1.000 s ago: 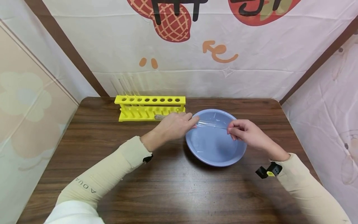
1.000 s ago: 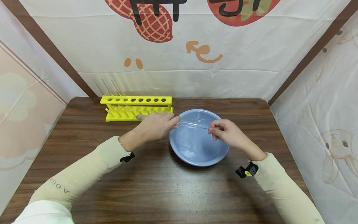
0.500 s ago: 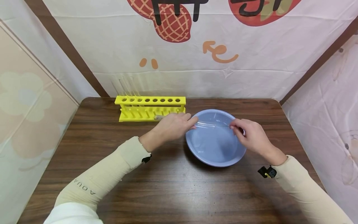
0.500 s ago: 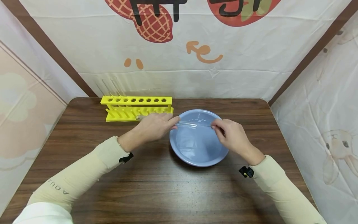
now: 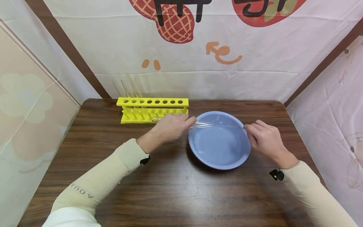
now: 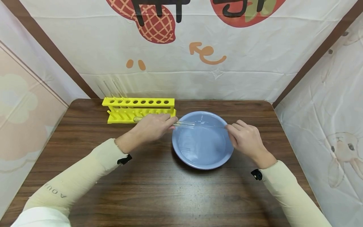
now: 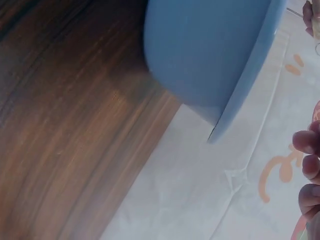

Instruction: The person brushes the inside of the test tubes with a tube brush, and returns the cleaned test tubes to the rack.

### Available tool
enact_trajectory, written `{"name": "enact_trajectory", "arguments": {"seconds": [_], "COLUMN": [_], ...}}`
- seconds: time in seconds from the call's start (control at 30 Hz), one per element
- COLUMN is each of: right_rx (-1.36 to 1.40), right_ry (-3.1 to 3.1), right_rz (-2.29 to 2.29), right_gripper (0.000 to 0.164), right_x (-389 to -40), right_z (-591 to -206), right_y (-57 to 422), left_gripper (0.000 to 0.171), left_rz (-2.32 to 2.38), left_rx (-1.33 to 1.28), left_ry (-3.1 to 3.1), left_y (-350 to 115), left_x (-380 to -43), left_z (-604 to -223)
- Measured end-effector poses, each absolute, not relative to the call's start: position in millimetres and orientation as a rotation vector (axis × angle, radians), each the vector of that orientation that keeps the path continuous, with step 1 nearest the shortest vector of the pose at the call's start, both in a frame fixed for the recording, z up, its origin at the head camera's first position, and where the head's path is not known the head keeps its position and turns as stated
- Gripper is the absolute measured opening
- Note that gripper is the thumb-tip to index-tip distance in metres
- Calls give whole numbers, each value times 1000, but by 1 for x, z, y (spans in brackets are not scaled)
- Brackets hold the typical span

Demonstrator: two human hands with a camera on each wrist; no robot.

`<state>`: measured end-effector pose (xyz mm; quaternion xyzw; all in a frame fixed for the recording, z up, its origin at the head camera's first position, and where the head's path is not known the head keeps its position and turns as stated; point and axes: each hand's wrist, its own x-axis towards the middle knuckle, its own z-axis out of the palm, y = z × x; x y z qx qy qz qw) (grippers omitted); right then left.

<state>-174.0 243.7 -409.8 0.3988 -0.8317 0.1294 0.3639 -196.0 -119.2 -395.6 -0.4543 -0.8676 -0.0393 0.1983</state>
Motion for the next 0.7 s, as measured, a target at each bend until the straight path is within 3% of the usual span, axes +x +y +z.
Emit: {"name": "enact_trajectory", "arguments": {"seconds": [0.3, 0.7], "right_rx": [1023, 1033], "right_ry": [-2060, -1995], "right_rz": [229, 185], "right_gripper": [21, 24], "right_x": [-173, -173], "right_z": [-412, -415], "right_y": [253, 269], "left_gripper": [21, 22], "left_rz": [-113, -117], "left_rx": [-1263, -1250], "left_ry": [-2396, -2385], "left_y": [-121, -128], "left_x": [-196, -196], "left_z": [-397, -400]}}
